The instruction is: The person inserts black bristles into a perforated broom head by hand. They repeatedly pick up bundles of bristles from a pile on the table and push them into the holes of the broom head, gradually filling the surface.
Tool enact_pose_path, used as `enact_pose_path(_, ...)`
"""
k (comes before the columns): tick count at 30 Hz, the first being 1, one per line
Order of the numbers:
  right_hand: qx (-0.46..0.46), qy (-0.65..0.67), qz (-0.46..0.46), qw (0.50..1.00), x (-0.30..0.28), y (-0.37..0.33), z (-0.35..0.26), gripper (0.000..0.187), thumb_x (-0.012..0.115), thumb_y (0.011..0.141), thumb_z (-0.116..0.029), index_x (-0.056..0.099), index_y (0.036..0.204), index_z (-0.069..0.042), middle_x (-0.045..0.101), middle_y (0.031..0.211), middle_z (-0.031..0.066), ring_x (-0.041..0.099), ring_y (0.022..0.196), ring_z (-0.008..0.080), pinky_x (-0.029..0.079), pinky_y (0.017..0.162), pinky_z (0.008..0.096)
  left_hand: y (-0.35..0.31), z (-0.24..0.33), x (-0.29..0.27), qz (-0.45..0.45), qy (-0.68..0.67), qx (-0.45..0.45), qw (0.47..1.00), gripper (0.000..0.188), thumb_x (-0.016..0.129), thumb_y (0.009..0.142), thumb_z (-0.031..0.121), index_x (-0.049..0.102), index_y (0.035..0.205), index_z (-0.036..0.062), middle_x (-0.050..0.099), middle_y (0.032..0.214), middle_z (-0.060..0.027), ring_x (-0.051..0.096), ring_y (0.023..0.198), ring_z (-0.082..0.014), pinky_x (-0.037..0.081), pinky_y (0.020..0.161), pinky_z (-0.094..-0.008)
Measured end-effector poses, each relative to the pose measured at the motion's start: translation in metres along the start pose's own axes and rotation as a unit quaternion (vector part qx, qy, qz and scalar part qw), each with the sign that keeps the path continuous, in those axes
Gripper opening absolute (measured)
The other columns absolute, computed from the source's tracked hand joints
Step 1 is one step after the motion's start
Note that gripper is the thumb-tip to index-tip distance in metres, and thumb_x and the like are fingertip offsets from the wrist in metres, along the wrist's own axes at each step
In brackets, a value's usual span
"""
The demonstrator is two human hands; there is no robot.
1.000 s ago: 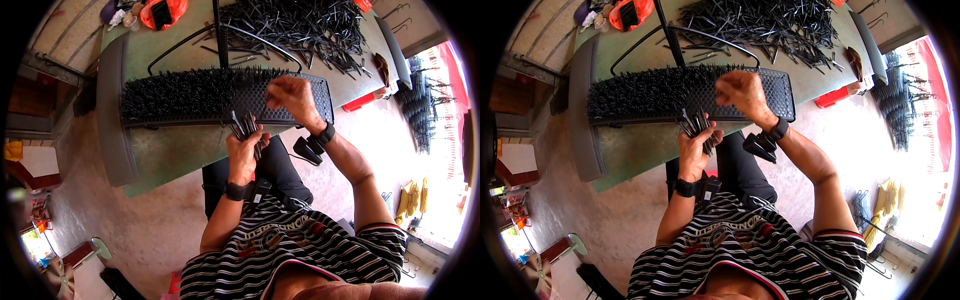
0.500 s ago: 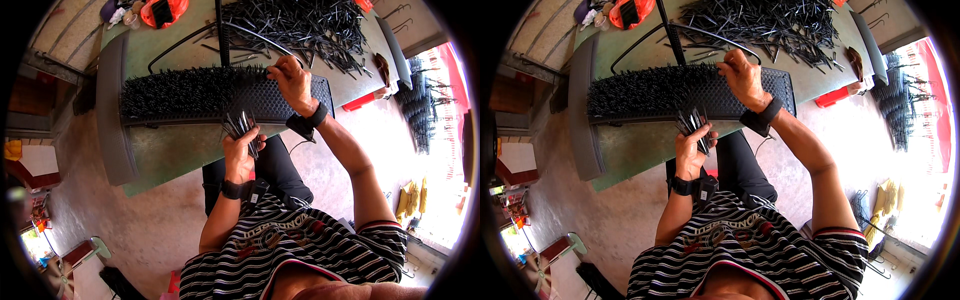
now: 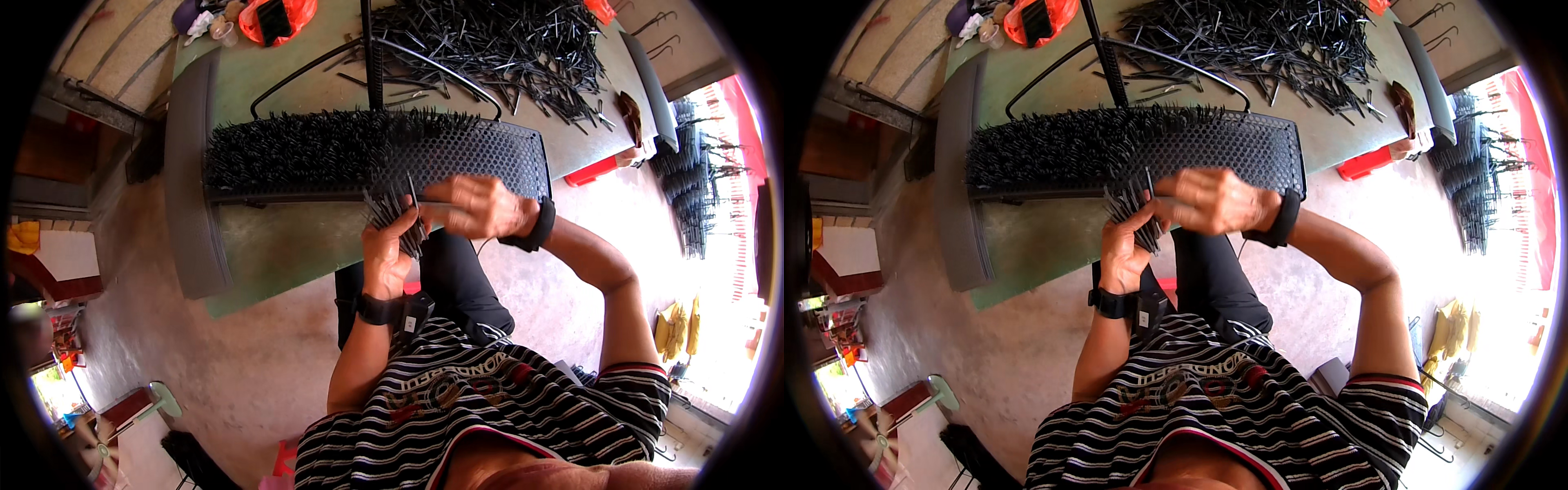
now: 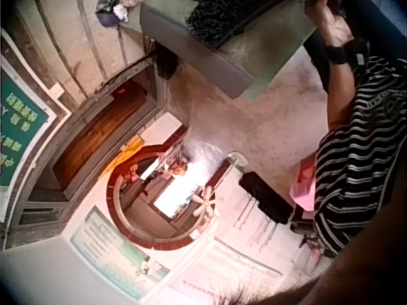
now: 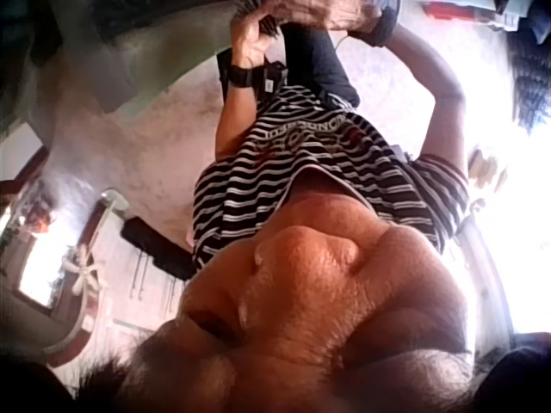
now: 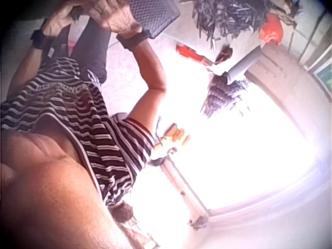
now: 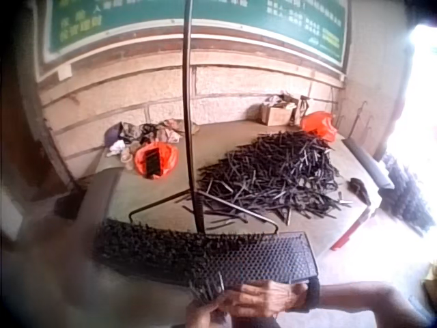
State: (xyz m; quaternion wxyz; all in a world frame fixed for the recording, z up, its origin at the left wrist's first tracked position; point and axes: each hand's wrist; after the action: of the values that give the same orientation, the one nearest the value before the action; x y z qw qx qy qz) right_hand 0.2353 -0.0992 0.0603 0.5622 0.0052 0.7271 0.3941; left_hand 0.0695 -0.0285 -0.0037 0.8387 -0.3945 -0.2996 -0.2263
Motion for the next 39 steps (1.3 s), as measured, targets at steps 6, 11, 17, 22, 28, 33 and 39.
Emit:
enact_pose_path(6,-0.086,-0.015,-0.034,0.996,0.021,-0.022,-0.008,0.029,0.064,0.063,-0.010,0.063,0.090,0.000,0.057,0.101,0.0125,0.057,0.079,0.0174,0.049,0.057,0.0261,0.005,-0.014,0.001,-0.018,0.012,0.012,1.000,0.021,0.068,0.077,-0.001,0.064,0.097,-0.0002,0.066,0.090,-0.0076,0.063,0.076,-0.0173,0.053,0.064,-0.0293)
enact_pose_path(11,-0.098,-0.015,-0.026,0.995,0.021,-0.022,-0.004,0.024,0.066,0.062,-0.007,0.063,0.085,0.000,0.059,0.096,0.0131,0.061,0.079,0.0209,0.052,0.057,0.0306,-0.001,-0.005,-0.003,-0.064,-0.019,-0.079,0.995,0.016,0.066,0.082,0.006,0.063,0.097,0.0011,0.065,0.086,-0.0079,0.064,0.075,-0.0194,0.054,0.061,-0.0330)
enact_pose_path(17,0.418,0.266,0.023,0.868,-0.004,0.010,-0.007,0.015,0.063,0.081,-0.002,0.059,0.093,0.006,0.063,0.076,0.0104,0.064,0.063,0.0154,0.052,0.052,0.0272,-0.007,0.002,-0.015,-0.003,0.067,0.000,0.998,0.018,0.067,0.083,0.011,0.062,0.097,0.0013,0.065,0.085,-0.0085,0.066,0.078,-0.0224,0.055,0.062,-0.0320)
enact_pose_path(22,0.581,0.424,-0.005,0.695,0.018,0.013,-0.007,0.019,0.064,0.084,-0.005,0.060,0.095,0.010,0.064,0.069,0.0091,0.063,0.057,0.0116,0.053,0.051,0.0238,-0.011,0.003,0.005,-0.058,0.048,0.000,0.997,0.015,0.067,0.082,0.009,0.063,0.095,0.0026,0.066,0.087,-0.0074,0.065,0.075,-0.0181,0.054,0.060,-0.0297)
enact_pose_path(28,0.583,0.388,0.096,0.708,0.019,0.019,-0.004,0.019,0.064,0.082,-0.003,0.057,0.097,0.007,0.064,0.070,0.0097,0.064,0.057,0.0127,0.051,0.049,0.0234,-0.013,0.005,0.008,0.005,0.086,0.036,0.996,0.012,0.065,0.079,-0.002,0.063,0.090,-0.0009,0.065,0.082,-0.0091,0.064,0.066,-0.0188,0.054,0.058,-0.0312)
enact_pose_path(33,0.474,0.182,0.217,0.834,0.022,0.028,0.019,0.018,0.063,0.083,-0.002,0.050,0.095,0.000,0.063,0.071,0.0080,0.064,0.062,0.0116,0.050,0.053,0.0234,-0.013,0.000,0.003,0.007,0.048,0.035,0.998,0.015,0.063,0.078,-0.006,0.061,0.092,-0.0026,0.064,0.081,-0.0104,0.065,0.068,-0.0219,0.055,0.061,-0.0334)
enact_pose_path(39,0.406,0.124,0.198,0.884,0.037,0.023,0.041,0.016,0.062,0.083,0.000,0.050,0.093,0.000,0.063,0.073,0.0120,0.066,0.065,0.0179,0.050,0.054,0.0272,-0.008,-0.003,-0.008,-0.004,0.066,0.029,0.997,0.020,0.063,0.079,-0.005,0.060,0.098,-0.0019,0.063,0.084,-0.0096,0.065,0.072,-0.0238,0.056,0.065,-0.0355)
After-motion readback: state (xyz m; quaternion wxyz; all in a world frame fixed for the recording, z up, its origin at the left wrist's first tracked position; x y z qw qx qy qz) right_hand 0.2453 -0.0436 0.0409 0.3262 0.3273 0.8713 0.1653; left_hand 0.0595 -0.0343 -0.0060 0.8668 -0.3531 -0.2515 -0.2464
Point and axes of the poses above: each hand's wrist, its own y-axis towards the middle knuckle, its own x-axis out of the palm, z = x × y
